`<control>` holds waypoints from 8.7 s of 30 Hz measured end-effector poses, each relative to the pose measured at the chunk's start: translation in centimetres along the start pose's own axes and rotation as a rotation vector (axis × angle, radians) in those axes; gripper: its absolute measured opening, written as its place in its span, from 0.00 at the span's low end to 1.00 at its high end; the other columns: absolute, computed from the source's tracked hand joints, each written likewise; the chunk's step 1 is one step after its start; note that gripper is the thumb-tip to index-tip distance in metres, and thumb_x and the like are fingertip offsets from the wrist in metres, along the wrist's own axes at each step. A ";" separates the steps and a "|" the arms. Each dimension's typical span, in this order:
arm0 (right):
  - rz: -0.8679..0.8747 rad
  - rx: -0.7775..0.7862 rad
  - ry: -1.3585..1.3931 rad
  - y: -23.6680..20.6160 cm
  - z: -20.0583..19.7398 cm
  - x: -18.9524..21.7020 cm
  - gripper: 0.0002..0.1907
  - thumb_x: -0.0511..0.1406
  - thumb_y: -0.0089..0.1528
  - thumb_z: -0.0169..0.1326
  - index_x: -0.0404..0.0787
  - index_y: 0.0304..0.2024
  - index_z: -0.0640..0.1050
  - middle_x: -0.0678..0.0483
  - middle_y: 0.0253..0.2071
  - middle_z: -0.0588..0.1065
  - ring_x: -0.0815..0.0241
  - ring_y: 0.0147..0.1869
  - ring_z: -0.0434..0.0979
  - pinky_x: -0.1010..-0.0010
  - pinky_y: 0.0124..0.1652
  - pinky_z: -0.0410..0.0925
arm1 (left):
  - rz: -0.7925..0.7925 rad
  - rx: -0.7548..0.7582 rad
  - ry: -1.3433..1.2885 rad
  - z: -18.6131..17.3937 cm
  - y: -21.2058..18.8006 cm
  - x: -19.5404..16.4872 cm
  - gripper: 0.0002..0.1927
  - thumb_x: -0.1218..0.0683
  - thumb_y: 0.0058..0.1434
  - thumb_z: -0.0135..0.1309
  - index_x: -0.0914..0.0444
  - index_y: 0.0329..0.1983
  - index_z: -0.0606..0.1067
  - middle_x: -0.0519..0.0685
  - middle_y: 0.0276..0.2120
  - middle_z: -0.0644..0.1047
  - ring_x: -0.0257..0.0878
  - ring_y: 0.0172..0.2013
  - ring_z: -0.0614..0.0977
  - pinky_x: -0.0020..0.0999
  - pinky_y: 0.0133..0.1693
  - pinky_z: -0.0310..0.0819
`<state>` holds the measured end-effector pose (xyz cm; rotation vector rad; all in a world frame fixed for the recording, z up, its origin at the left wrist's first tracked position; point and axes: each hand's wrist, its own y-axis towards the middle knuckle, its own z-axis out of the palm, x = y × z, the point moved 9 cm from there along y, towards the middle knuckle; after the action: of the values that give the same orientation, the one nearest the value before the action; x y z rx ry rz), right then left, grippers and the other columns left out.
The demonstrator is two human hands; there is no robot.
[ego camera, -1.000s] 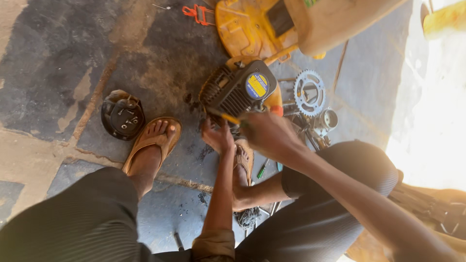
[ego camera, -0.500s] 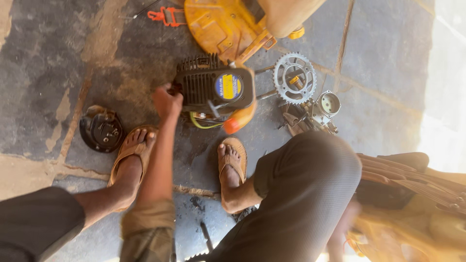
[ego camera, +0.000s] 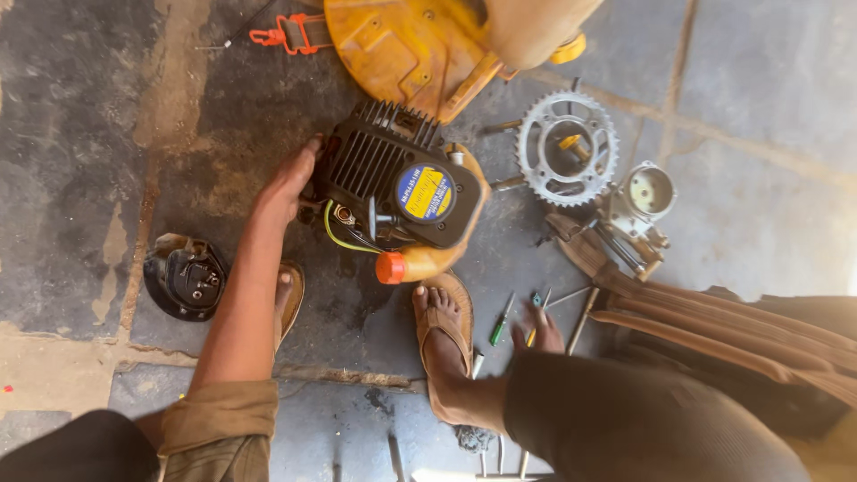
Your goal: The person assembles a small engine by attaching a black motor housing to a yellow engine block. They use a screwdriver to tighten screws and secure the components together on a tiled floor.
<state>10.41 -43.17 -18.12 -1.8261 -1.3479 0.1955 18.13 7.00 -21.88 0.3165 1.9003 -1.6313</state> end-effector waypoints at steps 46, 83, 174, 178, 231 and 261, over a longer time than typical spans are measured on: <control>-0.390 0.556 1.325 11.5 4.4 28.1 0.18 0.42 0.69 0.51 0.43 0.59 0.72 0.51 0.60 0.73 0.55 0.60 0.77 0.59 0.61 0.71 | 0.372 -0.431 -0.044 0.8 -15.3 -1.8 0.30 0.37 0.66 0.52 0.60 0.62 0.73 0.53 0.48 0.82 0.45 0.47 0.85 0.43 0.48 0.79; -0.637 -0.706 0.269 1.9 -8.6 10.6 0.11 0.30 0.56 0.64 0.37 0.42 0.82 0.51 0.36 0.81 0.57 0.38 0.81 0.66 0.40 0.73 | 0.833 -0.932 -0.120 -0.1 -16.4 8.3 0.29 0.42 0.82 0.55 0.65 0.66 0.56 0.57 0.60 0.59 0.47 0.62 0.71 0.45 0.60 0.77; -0.711 0.461 1.626 -2.4 -6.7 37.3 0.07 0.31 0.72 0.57 0.38 0.52 0.75 0.54 0.50 0.77 0.62 0.54 0.77 0.66 0.58 0.72 | 0.881 -0.132 1.392 -3.3 -24.8 -15.9 0.43 0.72 0.55 0.54 0.69 0.77 0.59 0.58 0.59 0.66 0.40 0.30 0.78 0.28 0.22 0.74; -0.564 0.469 1.685 -1.1 -3.9 35.2 0.16 0.27 0.67 0.54 0.37 0.58 0.76 0.52 0.53 0.78 0.57 0.60 0.78 0.61 0.65 0.71 | 1.167 -0.249 1.464 -2.1 -24.4 -14.1 0.37 0.71 0.52 0.57 0.75 0.68 0.64 0.57 0.58 0.67 0.41 0.38 0.79 0.27 0.29 0.81; -0.693 0.531 1.423 2.0 -4.7 32.6 0.42 0.21 0.65 0.56 0.51 0.76 0.57 0.52 0.64 0.68 0.54 0.69 0.68 0.57 0.68 0.64 | 1.244 -0.306 1.565 0.2 -24.2 -12.1 0.38 0.64 0.51 0.61 0.72 0.67 0.64 0.66 0.66 0.60 0.49 0.46 0.83 0.37 0.44 0.84; -0.705 0.127 -0.163 9.1 6.8 26.5 0.59 0.56 0.44 0.71 0.30 0.65 0.61 0.38 0.51 0.74 0.46 0.51 0.79 0.63 0.50 0.75 | 1.315 -0.413 1.505 0.5 -25.4 -10.7 0.26 0.64 0.63 0.53 0.74 0.66 0.68 0.68 0.64 0.63 0.38 0.38 0.83 0.24 0.34 0.84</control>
<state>23.98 -17.75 -19.88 -1.1585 -1.9579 0.0501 12.79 3.23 4.93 2.3845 1.8287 0.1318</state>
